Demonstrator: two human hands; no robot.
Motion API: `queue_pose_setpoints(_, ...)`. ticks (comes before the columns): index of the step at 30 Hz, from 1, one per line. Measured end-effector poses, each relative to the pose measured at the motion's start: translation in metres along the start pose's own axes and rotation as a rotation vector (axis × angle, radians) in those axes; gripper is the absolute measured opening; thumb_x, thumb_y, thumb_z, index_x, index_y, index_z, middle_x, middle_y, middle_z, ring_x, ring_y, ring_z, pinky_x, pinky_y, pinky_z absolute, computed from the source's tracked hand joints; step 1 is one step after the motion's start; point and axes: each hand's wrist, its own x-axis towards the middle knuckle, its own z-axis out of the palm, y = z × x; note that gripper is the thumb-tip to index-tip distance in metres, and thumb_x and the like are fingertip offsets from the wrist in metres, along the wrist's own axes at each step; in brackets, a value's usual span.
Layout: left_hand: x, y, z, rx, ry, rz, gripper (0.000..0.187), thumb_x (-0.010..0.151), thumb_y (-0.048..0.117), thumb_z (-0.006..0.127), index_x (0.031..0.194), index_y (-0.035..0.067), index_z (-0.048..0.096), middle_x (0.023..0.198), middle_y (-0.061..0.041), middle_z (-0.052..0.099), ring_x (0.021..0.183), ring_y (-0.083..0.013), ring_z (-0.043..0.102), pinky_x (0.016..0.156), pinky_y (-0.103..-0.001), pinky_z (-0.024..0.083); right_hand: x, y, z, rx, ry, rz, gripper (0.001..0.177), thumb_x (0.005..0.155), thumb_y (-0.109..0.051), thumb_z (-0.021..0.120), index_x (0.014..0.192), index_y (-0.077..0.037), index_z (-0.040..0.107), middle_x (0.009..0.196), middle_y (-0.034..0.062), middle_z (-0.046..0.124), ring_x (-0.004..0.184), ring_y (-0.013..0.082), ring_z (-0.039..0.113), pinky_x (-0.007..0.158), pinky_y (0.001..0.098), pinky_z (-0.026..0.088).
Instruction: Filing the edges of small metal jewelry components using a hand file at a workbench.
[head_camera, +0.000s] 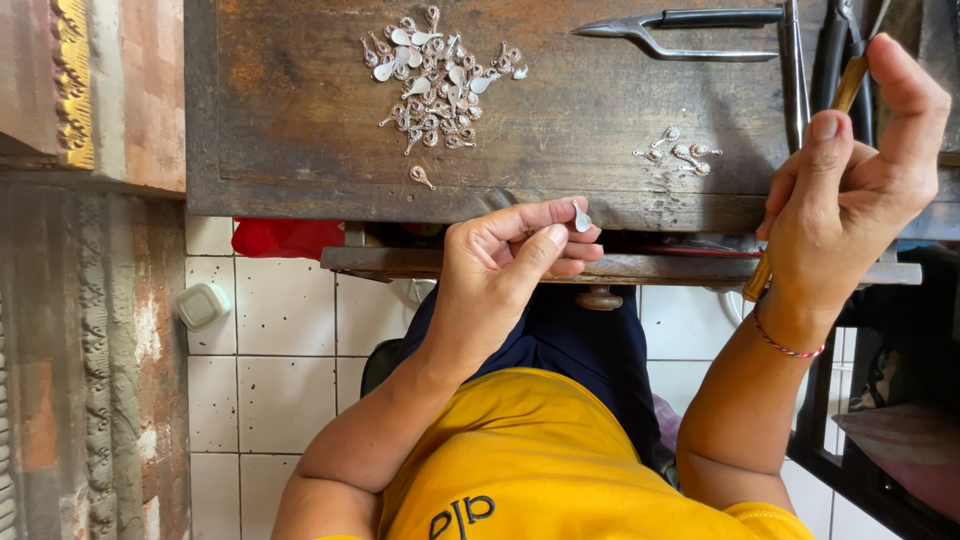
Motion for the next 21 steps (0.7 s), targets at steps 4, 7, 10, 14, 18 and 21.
queue_pose_setpoints(4, 0.0, -0.002, 0.001, -0.014, 0.075, -0.039, 0.029, 0.094, 0.013, 0.07, 0.116, -0.005, 0.07, 0.101, -0.021, 0.077, 0.088, -0.0256, 0.079, 0.079, -0.028, 0.066, 0.001, 0.001, 0.001, -0.013, 0.001, -0.044, 0.029, 0.127, -0.008, 0.044, 0.149, 0.01, 0.04, 0.131, 0.0272, 0.055, 0.051, 0.018, 0.039, 0.043, 0.0274, 0.032)
queue_pose_setpoints(7, -0.001, -0.004, -0.001, -0.02, 0.069, -0.02, 0.023, 0.096, 0.009, 0.069, 0.115, -0.003, 0.071, 0.099, -0.018, 0.077, 0.086, -0.0227, 0.078, 0.079, -0.026, 0.066, 0.001, -0.001, 0.001, -0.017, -0.002, -0.078, 0.031, 0.126, -0.011, 0.046, 0.149, 0.01, 0.04, 0.141, 0.0268, 0.052, 0.05, 0.0197, 0.041, 0.04, 0.0277, 0.031)
queue_pose_setpoints(10, -0.004, -0.004, 0.0, -0.005, 0.064, 0.017, 0.025, 0.096, 0.008, 0.069, 0.119, -0.002, 0.067, 0.098, -0.017, 0.077, 0.086, -0.0203, 0.078, 0.08, -0.028, 0.066, -0.001, -0.001, 0.0, -0.017, -0.006, -0.059, 0.033, 0.128, -0.013, 0.045, 0.15, 0.01, 0.039, 0.133, 0.0313, 0.056, 0.049, 0.0199, 0.041, 0.04, 0.0279, 0.031)
queue_pose_setpoints(14, -0.008, -0.001, 0.003, 0.027, 0.142, 0.073, 0.011, 0.095, 0.008, 0.069, 0.103, 0.001, 0.064, 0.095, -0.018, 0.077, 0.086, -0.0226, 0.079, 0.077, -0.027, 0.066, -0.001, 0.004, 0.0, -0.012, 0.007, -0.026, 0.035, 0.128, -0.014, 0.047, 0.153, 0.009, 0.041, 0.117, 0.0277, 0.057, 0.049, 0.0191, 0.041, 0.042, 0.0277, 0.031)
queue_pose_setpoints(18, -0.018, -0.006, -0.001, 0.17, 0.177, 0.177, 0.006, 0.095, 0.006, 0.07, 0.098, 0.002, 0.067, 0.093, -0.011, 0.076, 0.09, -0.02, 0.079, 0.077, -0.025, 0.067, -0.009, 0.015, -0.005, -0.019, -0.015, 0.014, 0.033, 0.131, 0.0, 0.039, 0.163, 0.0, 0.04, 0.073, 0.0119, 0.042, 0.05, 0.0168, 0.039, 0.047, 0.0275, 0.03)
queue_pose_setpoints(21, -0.024, -0.005, -0.003, 0.291, 0.221, 0.209, 0.006, 0.096, 0.007, 0.069, 0.1, 0.003, 0.067, 0.088, -0.01, 0.076, 0.084, -0.0123, 0.075, 0.079, -0.021, 0.063, -0.014, 0.024, -0.005, 0.026, 0.005, 0.049, 0.035, 0.132, -0.002, 0.036, 0.167, -0.003, 0.037, 0.076, 0.0127, 0.04, 0.05, 0.0168, 0.038, 0.046, 0.0279, 0.031)
